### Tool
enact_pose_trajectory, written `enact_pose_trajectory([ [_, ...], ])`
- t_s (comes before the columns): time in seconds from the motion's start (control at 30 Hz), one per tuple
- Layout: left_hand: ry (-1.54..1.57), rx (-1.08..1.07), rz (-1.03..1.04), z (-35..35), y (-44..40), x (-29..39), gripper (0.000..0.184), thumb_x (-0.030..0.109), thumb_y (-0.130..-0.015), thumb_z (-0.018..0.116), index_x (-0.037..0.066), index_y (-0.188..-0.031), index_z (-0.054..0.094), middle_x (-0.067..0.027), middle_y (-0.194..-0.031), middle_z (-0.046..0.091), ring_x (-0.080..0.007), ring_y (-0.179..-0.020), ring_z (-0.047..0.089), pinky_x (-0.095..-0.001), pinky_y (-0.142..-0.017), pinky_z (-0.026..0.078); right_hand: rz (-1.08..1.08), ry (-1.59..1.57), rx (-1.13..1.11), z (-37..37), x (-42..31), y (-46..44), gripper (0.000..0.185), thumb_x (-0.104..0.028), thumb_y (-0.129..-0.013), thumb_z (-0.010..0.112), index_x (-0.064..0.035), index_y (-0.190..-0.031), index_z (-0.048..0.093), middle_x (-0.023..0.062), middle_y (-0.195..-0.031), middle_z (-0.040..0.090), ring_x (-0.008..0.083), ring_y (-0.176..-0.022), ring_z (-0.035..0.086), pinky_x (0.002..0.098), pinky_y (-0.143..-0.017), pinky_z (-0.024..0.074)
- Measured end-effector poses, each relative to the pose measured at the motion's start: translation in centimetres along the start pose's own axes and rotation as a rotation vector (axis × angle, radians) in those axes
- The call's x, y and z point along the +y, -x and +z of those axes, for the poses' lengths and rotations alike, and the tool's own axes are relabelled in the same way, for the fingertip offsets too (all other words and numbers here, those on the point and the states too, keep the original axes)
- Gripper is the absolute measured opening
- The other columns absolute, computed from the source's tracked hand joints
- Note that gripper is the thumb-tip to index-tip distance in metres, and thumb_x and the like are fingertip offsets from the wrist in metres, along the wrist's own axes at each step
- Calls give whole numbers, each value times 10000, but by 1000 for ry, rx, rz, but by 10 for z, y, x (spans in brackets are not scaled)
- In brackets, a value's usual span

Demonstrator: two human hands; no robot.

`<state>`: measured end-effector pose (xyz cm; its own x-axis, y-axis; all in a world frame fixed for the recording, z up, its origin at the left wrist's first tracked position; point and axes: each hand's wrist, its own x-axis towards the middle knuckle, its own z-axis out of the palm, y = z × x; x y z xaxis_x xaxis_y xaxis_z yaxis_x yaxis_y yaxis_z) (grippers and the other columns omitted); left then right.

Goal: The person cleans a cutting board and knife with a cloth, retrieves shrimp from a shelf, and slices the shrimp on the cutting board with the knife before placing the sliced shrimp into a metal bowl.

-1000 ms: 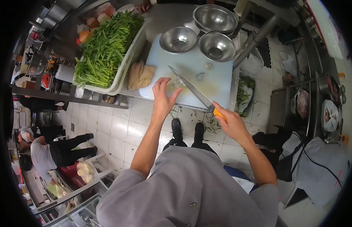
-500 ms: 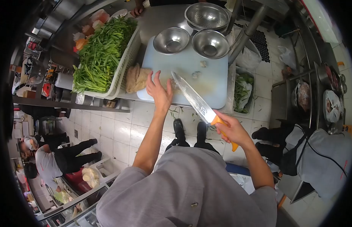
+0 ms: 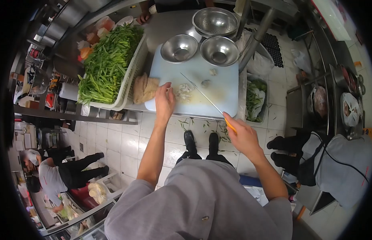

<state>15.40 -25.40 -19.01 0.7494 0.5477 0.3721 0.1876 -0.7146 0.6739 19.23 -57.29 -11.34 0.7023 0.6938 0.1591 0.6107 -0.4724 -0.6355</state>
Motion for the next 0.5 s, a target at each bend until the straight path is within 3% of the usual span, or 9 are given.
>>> enact_pose_trajectory([
  [0.07,72,-119,-78,-1,-6,1,270,32,-929,569,-1,-1189,631,-203,-1063,651,-385,-1024,605,-419,-882,483,143,168,-116,0,-13,-4,512,-127,-930,588,-272,-1418,533,125,-861,608,336,-695,628,457,-602,500],
  [0.17,79,-86,-30,-7,-11,-3,238,38,-941,549,-16,-1149,650,-215,-1035,659,-396,-997,622,-422,-876,493,166,293,-183,7,-22,4,485,-131,-936,583,-269,-1399,554,92,-847,590,299,-735,640,453,-615,501],
  [0.27,47,-111,-59,-17,-12,-14,229,30,-945,548,8,-1144,659,-228,-1050,661,-368,-983,641,-404,-835,511,139,186,-147,-1,-25,21,484,-130,-932,591,-282,-1390,565,88,-848,579,292,-713,637,435,-604,506],
  [0.37,-22,-151,105,-8,-14,-21,231,33,-946,553,24,-1148,666,-201,-1040,655,-344,-932,644,-386,-821,516,191,164,-119,-1,-19,29,482,-124,-922,601,-291,-1374,583,70,-853,566,283,-718,632,420,-603,512],
  [0.47,82,-42,-59,-16,-27,3,292,92,-904,636,44,-1193,636,-198,-1146,607,-388,-1103,567,-434,-914,461,166,198,-73,1,-21,25,487,-104,-906,605,-294,-1353,604,72,-892,548,286,-741,629,414,-605,515],
  [0.5,31,-41,33,-20,-28,20,361,134,-879,673,63,-1228,614,-191,-1195,573,-390,-1145,525,-449,-947,430,153,214,-55,2,-22,23,497,-93,-889,610,-296,-1343,613,73,-908,542,286,-754,628,415,-613,516],
])
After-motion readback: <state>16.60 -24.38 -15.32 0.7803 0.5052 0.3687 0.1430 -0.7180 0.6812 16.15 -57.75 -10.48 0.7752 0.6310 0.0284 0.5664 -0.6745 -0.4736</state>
